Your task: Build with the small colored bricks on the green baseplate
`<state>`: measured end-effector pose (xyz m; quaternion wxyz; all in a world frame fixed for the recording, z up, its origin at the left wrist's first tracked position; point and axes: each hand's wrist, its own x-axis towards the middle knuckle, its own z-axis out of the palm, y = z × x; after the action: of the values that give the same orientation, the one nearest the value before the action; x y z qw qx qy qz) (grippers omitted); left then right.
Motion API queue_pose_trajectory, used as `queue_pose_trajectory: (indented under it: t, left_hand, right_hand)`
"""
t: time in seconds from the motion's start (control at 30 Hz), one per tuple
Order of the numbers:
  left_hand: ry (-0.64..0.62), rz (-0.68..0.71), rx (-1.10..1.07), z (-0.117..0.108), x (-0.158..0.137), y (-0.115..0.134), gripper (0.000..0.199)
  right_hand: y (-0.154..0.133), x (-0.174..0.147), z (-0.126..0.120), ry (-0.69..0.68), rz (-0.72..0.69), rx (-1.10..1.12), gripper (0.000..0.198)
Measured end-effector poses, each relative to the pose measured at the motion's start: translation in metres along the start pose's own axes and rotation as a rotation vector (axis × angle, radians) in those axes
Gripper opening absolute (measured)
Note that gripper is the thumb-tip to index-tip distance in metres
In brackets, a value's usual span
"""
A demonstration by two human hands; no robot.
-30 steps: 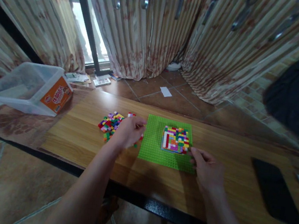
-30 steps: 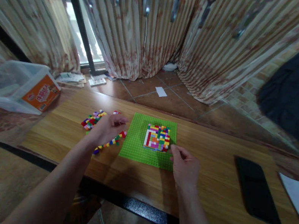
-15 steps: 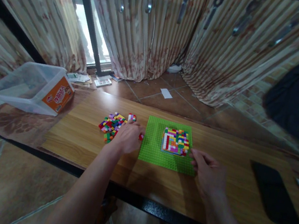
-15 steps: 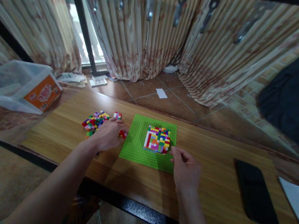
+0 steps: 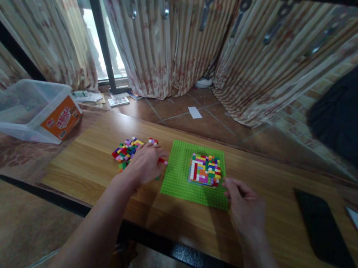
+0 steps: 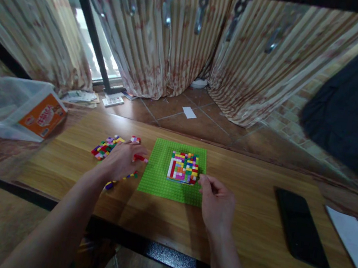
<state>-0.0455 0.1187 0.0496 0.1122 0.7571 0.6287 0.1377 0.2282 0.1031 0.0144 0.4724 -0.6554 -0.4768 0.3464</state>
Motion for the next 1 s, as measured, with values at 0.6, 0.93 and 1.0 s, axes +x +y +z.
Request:
queue_pose_trajectory:
  t: [0.6,0.93,1.0]
  left_hand:
    - [-0.151,-0.229,-1.665,0.012,0.0,0.049,0.03]
    - [-0.198,-0.297,-1.67,0.024,0.0,0.063,0.034]
    - [-0.217,-0.271,-1.648,0.025,-0.001,0.063,0.034]
  right_hand:
    - [-0.021,-0.036,0.02,-0.165,-0.462,0.019,0.014]
    - [-0.022,-0.034,0.024,-0.169,-0.269,0.16,0.013]
    - [-0.023,-0.034,0.024,-0.169,-0.232,0.194,0.014]
